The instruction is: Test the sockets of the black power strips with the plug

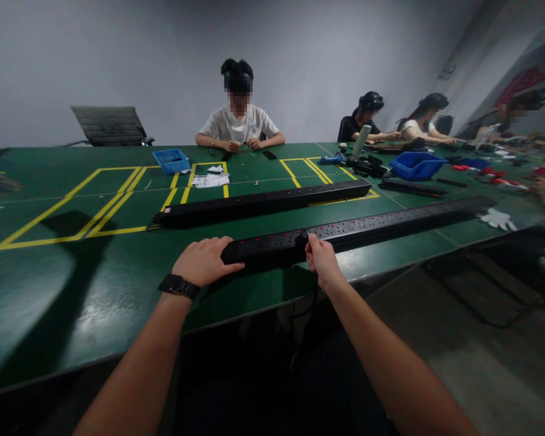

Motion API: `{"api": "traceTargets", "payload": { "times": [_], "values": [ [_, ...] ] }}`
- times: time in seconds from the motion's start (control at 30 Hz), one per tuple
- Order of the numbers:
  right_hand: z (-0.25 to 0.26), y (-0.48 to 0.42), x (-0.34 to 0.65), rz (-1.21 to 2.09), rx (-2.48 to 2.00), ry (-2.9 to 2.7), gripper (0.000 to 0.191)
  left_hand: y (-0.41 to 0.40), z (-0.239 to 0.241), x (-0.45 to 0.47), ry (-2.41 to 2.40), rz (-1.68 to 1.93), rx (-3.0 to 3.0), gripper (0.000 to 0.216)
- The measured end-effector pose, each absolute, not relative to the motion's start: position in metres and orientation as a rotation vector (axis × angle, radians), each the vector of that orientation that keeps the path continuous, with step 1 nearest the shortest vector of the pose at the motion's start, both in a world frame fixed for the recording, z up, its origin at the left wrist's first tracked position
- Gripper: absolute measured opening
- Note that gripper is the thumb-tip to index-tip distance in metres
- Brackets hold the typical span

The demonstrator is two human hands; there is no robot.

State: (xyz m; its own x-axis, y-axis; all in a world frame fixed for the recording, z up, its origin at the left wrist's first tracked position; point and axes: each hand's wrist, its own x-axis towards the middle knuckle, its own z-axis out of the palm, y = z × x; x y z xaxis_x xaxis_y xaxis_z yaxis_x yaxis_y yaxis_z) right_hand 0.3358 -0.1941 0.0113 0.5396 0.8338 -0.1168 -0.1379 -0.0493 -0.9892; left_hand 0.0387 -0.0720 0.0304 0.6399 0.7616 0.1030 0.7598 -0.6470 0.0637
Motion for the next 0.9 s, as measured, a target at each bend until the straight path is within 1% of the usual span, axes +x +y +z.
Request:
{"api": "traceTargets", "payload": {
  "times": [0.3, 0.7, 0.9],
  "values": [
    [0.0102, -0.1938, 0.3405, 0.944, -1.34, -0.632, 0.041, -0.0733, 0.0363, 0.041, 1.342, 0.122, 2.841, 0.079],
    [0.0061, -0.1946, 0.3403, 0.93, -1.286, -0.641, 0.042, -0.0761, 0.039, 0.0419, 1.352, 0.158, 2.81, 0.079],
    [0.0026, -0.1946, 0.3425, 1.008, -1.188, -0.688, 0.044, -0.0769, 0.0398, 0.0418, 1.352, 0.162, 2.817, 0.08]
  ]
}}
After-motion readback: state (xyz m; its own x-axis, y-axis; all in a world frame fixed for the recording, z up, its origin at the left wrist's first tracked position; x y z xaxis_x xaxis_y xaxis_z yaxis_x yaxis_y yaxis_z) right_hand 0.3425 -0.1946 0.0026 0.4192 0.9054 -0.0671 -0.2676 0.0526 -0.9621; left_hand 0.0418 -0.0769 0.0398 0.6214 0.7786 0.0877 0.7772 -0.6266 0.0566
